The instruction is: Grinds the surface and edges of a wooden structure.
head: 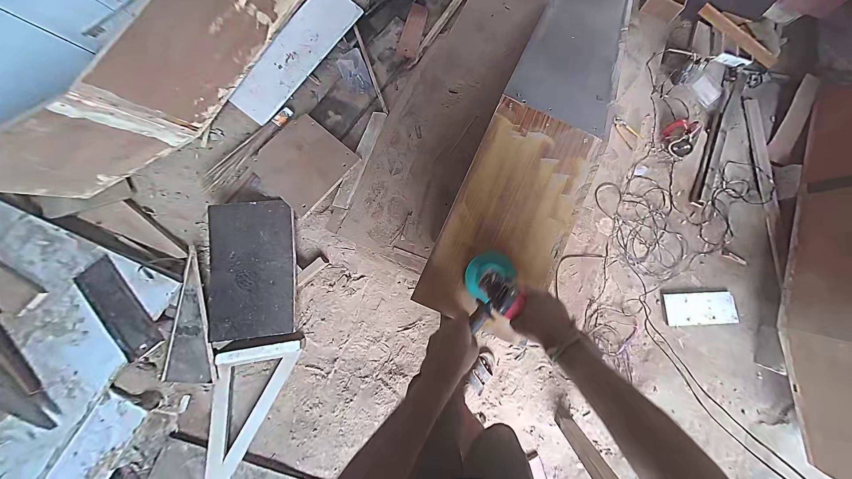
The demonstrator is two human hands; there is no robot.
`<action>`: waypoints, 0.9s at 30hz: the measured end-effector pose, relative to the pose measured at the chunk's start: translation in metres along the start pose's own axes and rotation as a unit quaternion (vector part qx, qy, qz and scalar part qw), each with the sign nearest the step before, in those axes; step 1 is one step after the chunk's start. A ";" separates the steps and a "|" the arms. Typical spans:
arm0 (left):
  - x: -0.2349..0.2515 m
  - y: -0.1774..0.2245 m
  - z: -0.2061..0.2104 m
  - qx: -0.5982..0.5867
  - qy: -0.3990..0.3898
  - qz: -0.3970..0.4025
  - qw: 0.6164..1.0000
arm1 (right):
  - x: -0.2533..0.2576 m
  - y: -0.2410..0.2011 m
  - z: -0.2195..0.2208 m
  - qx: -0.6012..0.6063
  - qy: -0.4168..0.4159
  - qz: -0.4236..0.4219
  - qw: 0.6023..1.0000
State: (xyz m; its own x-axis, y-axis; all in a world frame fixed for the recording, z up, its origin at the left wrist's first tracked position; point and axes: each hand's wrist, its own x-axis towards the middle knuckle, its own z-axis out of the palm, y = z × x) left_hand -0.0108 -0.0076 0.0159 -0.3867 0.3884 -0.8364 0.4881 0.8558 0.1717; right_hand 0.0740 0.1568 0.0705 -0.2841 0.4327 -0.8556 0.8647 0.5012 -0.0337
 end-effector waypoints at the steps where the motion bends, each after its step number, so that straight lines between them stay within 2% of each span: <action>1: -0.006 -0.016 0.012 0.000 -0.004 -0.015 1.000 | -0.004 -0.007 0.015 -0.001 -0.017 -0.011 1.000; 3: -0.010 -0.032 0.019 0.006 -0.008 -0.037 0.999 | -0.005 -0.017 0.032 0.006 -0.025 -0.012 1.000; 6: 0.004 -0.023 -0.008 0.029 -0.011 -0.035 0.999 | 0.000 -0.023 0.020 0.024 0.005 0.016 1.000; 15: 0.074 0.032 -0.134 0.060 0.038 0.024 0.997 | 0.058 -0.041 -0.088 0.079 0.105 0.024 0.991; 22: 0.132 0.108 -0.237 0.107 0.074 0.091 0.987 | 0.112 -0.030 -0.182 0.137 0.188 0.056 0.971; 25: 0.162 0.137 -0.266 0.111 0.116 0.110 0.981 | 0.138 -0.020 -0.213 0.175 0.256 0.047 0.950; 27: 0.177 0.149 -0.275 0.112 0.144 0.116 0.976 | 0.150 -0.016 -0.231 0.179 0.270 0.049 0.945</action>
State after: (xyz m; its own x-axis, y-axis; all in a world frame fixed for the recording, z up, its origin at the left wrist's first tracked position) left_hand -0.2216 0.2832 0.0361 -0.4338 0.6699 -0.6026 0.7348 0.6500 0.1936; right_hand -0.0778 0.3864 0.0619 -0.2810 0.8323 -0.4778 0.9552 0.1941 -0.2235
